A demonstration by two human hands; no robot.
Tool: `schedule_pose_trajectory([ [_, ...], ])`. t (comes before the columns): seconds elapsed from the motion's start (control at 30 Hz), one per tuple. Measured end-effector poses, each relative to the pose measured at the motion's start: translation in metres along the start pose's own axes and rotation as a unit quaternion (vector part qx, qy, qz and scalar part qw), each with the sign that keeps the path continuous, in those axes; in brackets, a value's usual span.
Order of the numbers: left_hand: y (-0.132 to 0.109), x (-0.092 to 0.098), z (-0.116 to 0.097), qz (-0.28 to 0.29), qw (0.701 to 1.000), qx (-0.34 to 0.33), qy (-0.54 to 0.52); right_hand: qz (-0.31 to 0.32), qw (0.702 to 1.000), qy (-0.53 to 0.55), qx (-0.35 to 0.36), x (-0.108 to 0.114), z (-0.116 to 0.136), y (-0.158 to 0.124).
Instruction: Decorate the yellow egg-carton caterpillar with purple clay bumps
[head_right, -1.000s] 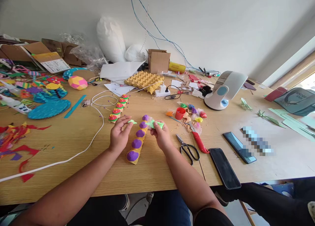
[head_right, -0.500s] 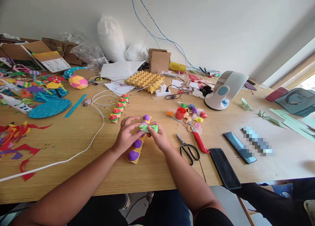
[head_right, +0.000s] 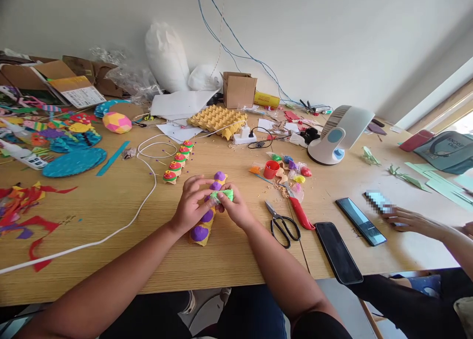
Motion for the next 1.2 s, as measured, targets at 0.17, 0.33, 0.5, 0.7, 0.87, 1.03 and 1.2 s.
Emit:
schedule_pose_trajectory([
  [0.17,0.002,0.007,-0.002,-0.028,0.999,-0.033,0.021,0.010,1.000,-0.021,-0.003,0.000,0.002,0.000],
  [0.33,0.003,0.007,0.001,-0.065,0.997,-0.013,0.038,-0.011,0.999,-0.046,0.002,-0.001,0.008,0.000],
  [0.5,0.005,0.000,0.025,-0.163,0.969,0.173,-0.072,-0.084,0.994,-0.055,0.032,0.005,0.008,0.001],
  [0.7,0.001,-0.008,0.025,-0.091,0.942,0.229,-0.226,-0.096,0.992,-0.037,0.071,0.007,0.005,0.004],
  [0.87,-0.006,-0.009,0.005,-0.037,0.975,0.137,-0.169,-0.063,0.996,-0.025,0.064,0.001,0.003,0.003],
  [1.03,-0.008,-0.008,0.006,-0.072,0.986,0.111,-0.103,-0.012,0.998,0.059,0.020,-0.001,-0.001,0.002],
  [1.2,-0.005,-0.002,0.001,-0.091,0.995,0.037,-0.022,-0.014,0.993,0.113,-0.009,0.000,-0.004,0.003],
])
Point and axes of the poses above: each hand's wrist, its own y-axis towards the middle knuckle, its own x-axis out of the back of the hand, z = x × y, the point moved 1 cm from there along y, towards the middle knuckle, and after that the axes turned 15 degrees about x, right-handed, at the moved point
